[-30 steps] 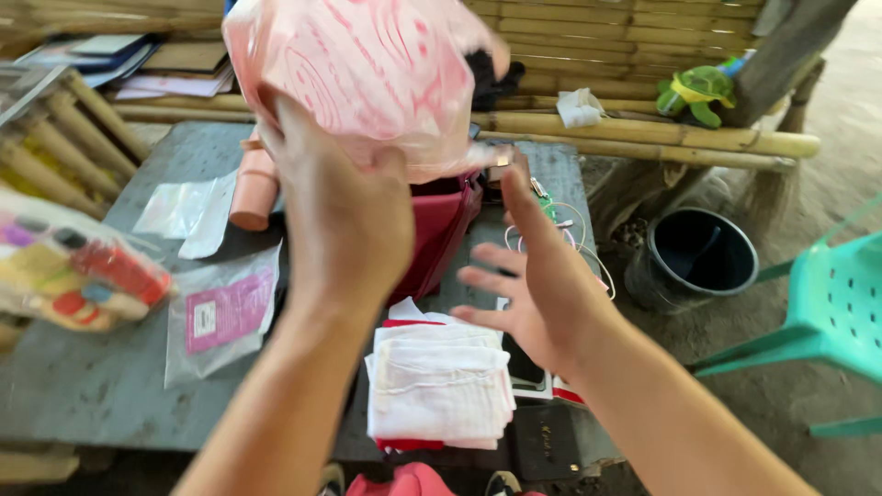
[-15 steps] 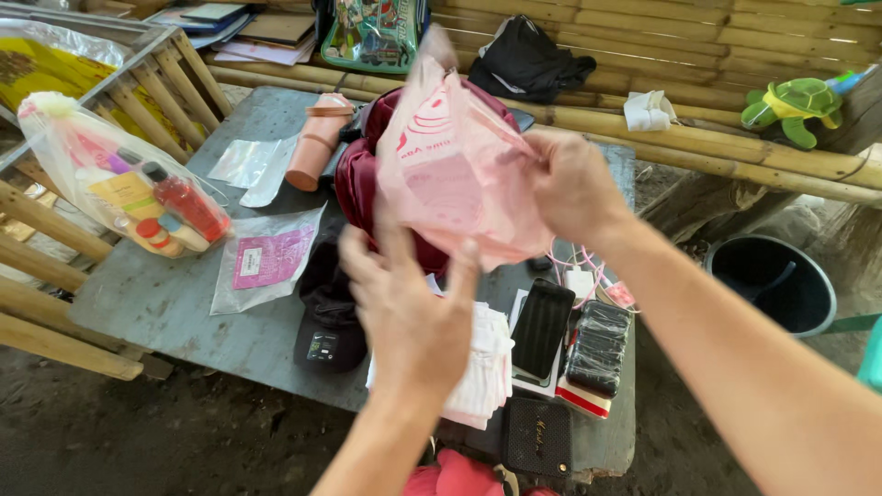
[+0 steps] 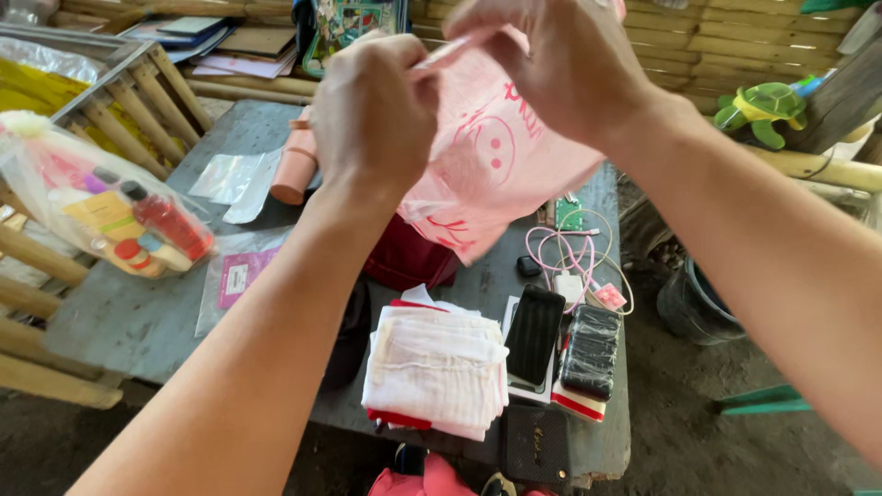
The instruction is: The person unpacks a maroon backpack, removes folded clothes and toiletries, then repacks them into a clear drawstring bag and a pink plastic bag. They fold a white cloth and place it on the table, then place the packed bags and other items back into the backpack.
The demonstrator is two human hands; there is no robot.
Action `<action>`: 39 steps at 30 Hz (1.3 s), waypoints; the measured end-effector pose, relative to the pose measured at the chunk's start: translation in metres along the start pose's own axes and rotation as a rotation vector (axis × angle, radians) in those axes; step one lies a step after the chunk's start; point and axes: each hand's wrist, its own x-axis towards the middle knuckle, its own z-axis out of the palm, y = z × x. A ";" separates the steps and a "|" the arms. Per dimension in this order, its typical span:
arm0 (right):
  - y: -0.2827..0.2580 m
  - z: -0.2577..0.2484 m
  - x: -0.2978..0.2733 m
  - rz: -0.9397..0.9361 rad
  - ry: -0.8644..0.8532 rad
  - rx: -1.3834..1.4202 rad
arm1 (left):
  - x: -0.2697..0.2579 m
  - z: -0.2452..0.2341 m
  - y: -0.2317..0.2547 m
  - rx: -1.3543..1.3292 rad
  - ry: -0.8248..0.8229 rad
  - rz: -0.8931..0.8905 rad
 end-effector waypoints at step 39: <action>-0.059 0.121 -0.283 1.478 0.092 0.221 | -0.066 0.020 0.011 0.166 -1.086 0.081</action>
